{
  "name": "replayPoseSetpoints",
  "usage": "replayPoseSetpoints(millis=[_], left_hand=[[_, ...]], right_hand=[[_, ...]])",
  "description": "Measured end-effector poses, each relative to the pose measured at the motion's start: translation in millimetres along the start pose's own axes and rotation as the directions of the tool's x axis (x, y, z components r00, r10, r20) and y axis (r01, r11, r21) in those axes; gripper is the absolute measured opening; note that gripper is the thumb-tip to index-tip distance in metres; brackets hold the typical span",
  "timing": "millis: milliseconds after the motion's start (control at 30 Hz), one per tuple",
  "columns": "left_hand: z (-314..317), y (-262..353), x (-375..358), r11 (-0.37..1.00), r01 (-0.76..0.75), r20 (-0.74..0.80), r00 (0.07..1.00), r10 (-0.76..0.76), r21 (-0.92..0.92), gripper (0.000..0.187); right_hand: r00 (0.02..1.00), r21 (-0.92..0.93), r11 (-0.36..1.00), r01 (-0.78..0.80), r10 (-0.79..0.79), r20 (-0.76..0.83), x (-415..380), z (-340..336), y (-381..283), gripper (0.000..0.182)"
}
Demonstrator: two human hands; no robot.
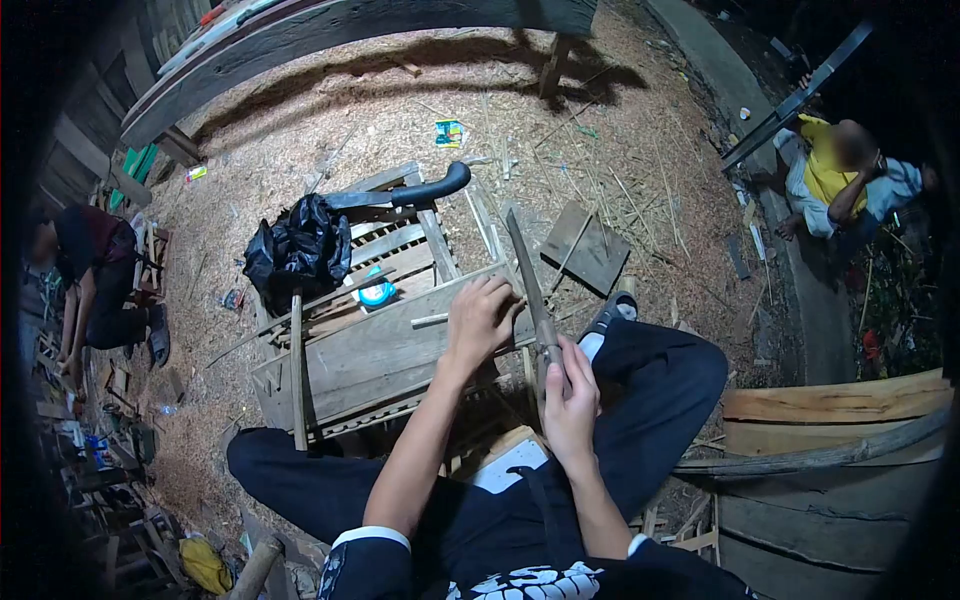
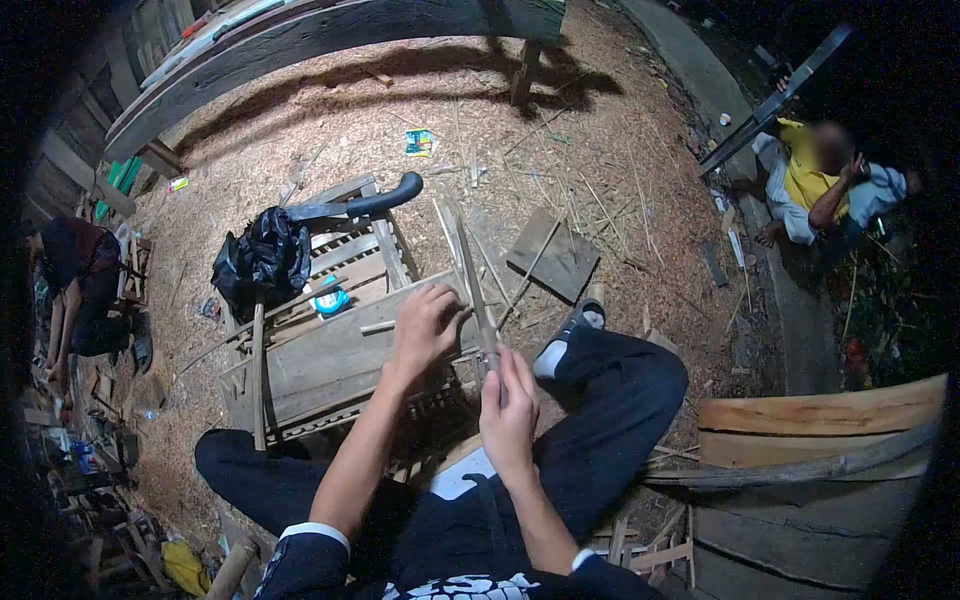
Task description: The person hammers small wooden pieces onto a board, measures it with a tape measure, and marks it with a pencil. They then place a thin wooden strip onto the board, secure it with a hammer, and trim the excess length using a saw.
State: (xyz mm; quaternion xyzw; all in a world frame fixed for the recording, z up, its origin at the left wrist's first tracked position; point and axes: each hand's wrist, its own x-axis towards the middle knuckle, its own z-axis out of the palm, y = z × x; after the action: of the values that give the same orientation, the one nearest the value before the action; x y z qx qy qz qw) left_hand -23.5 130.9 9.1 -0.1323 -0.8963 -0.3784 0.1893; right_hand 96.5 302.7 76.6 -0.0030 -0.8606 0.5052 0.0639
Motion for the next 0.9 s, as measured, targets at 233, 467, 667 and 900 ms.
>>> replayPoseSetpoints(millis=[233,467,667,900], left_hand=[[-2,3,-1,0.999,-0.036,-0.009,0.999,0.036,-0.025,0.018],[0,1,-2,0.998,-0.005,0.005,1.0,0.005,-0.056,0.019],[0,-1,-2,1.0,-0.007,0.018,1.0,0.007,-0.015,0.019],[1,0,-1,0.999,-0.049,-0.021,0.999,0.049,-0.007,0.019]], right_hand=[[1.0,0.015,1.0,-0.014,0.014,0.01,-10,-20,-10,0.04],[1.0,0.079,0.997,-0.009,0.008,0.002,-8,-17,-7,0.04],[0.992,0.159,0.979,-0.125,0.128,-0.008,-2,-8,-9,0.039],[0.999,0.015,0.999,-0.041,0.041,-0.003,-28,-26,-7,0.041]])
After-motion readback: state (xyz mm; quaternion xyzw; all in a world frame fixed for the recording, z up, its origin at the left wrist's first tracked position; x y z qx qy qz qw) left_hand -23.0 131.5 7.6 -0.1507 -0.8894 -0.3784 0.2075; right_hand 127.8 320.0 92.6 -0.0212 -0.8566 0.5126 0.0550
